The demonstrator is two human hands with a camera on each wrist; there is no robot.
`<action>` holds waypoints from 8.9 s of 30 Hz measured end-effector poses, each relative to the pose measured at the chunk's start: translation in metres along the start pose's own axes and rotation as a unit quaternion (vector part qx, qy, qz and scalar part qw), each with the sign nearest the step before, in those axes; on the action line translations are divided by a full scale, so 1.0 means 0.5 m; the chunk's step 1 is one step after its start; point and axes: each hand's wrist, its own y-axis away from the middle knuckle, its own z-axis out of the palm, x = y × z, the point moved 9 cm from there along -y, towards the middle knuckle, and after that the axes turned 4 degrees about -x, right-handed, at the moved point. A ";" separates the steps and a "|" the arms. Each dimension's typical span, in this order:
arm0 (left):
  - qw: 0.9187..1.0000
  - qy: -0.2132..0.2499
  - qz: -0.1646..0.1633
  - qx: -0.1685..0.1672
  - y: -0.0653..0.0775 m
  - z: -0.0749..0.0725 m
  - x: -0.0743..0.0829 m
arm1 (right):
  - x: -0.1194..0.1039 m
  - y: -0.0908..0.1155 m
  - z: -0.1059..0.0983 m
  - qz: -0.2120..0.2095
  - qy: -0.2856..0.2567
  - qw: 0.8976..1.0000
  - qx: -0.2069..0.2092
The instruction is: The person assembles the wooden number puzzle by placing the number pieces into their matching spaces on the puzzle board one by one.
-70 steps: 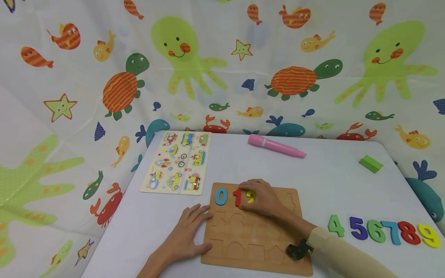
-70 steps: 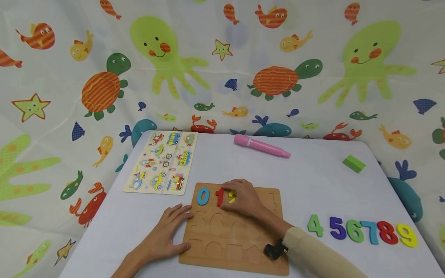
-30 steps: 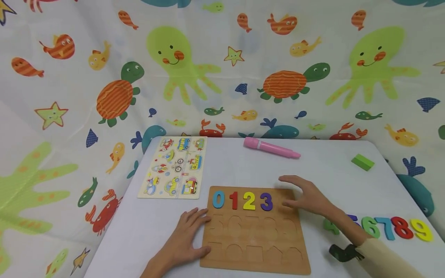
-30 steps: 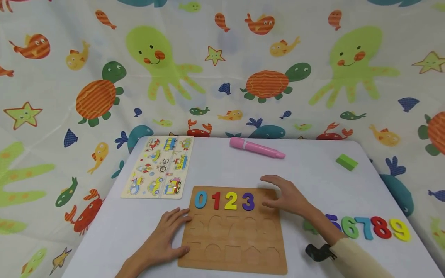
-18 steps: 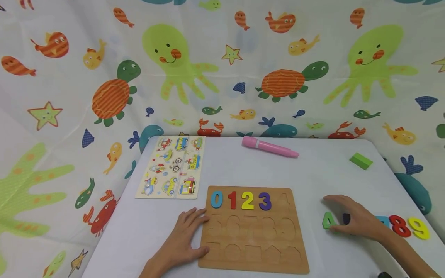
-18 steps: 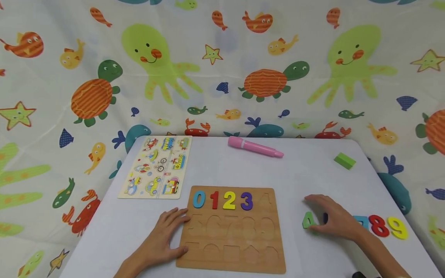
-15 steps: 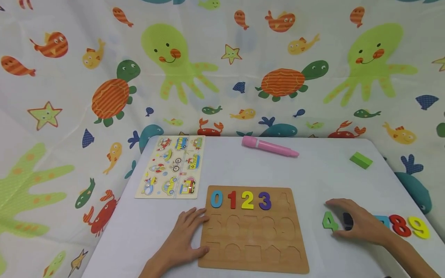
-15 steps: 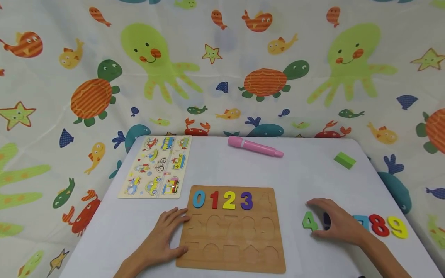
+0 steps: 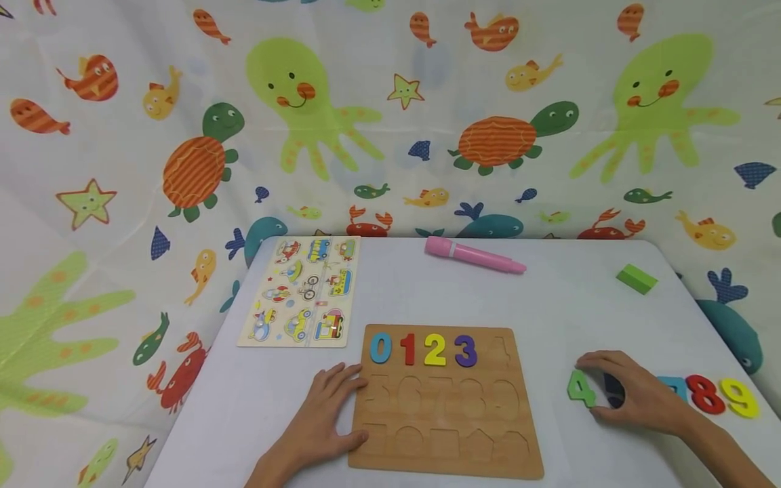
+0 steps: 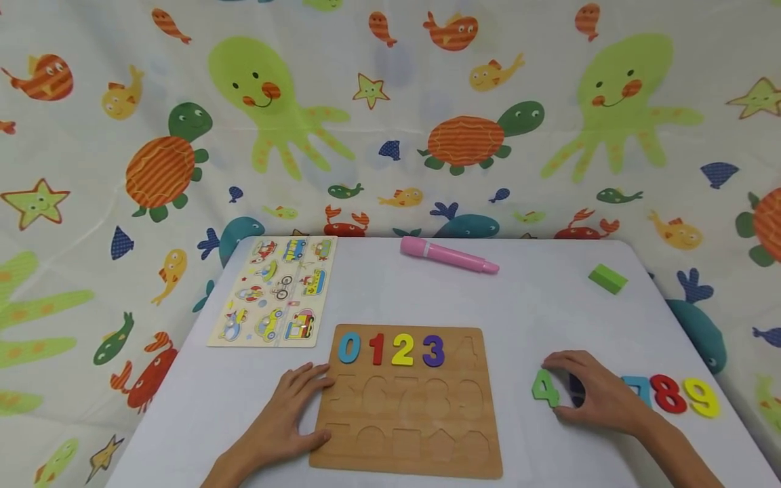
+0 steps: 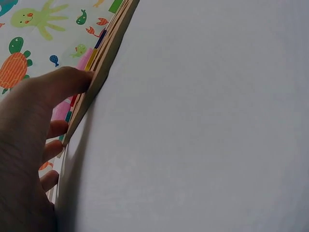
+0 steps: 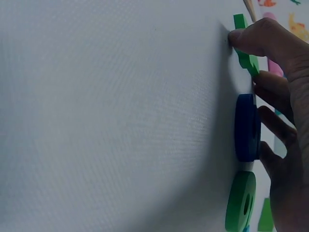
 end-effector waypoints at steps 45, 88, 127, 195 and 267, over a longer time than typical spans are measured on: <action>1.000 0.009 0.002 -0.002 0.001 -0.006 0.006 | -0.116 -0.168 0.057 -0.072 -0.103 0.985 0.117; 1.000 -0.004 -0.008 -0.009 0.000 -0.002 0.002 | -0.123 -0.192 0.086 -0.050 -0.122 0.989 0.071; 1.000 0.001 -0.007 -0.003 0.002 -0.001 0.001 | -0.125 -0.187 0.090 -0.043 -0.125 0.990 0.059; 1.000 -0.001 0.005 0.016 0.001 -0.005 0.003 | -0.046 -0.064 -0.004 0.059 -0.112 0.985 0.116; 1.000 -0.004 -0.016 -0.015 -0.001 -0.004 -0.007 | -0.546 -0.300 0.259 -0.163 -0.093 0.980 0.060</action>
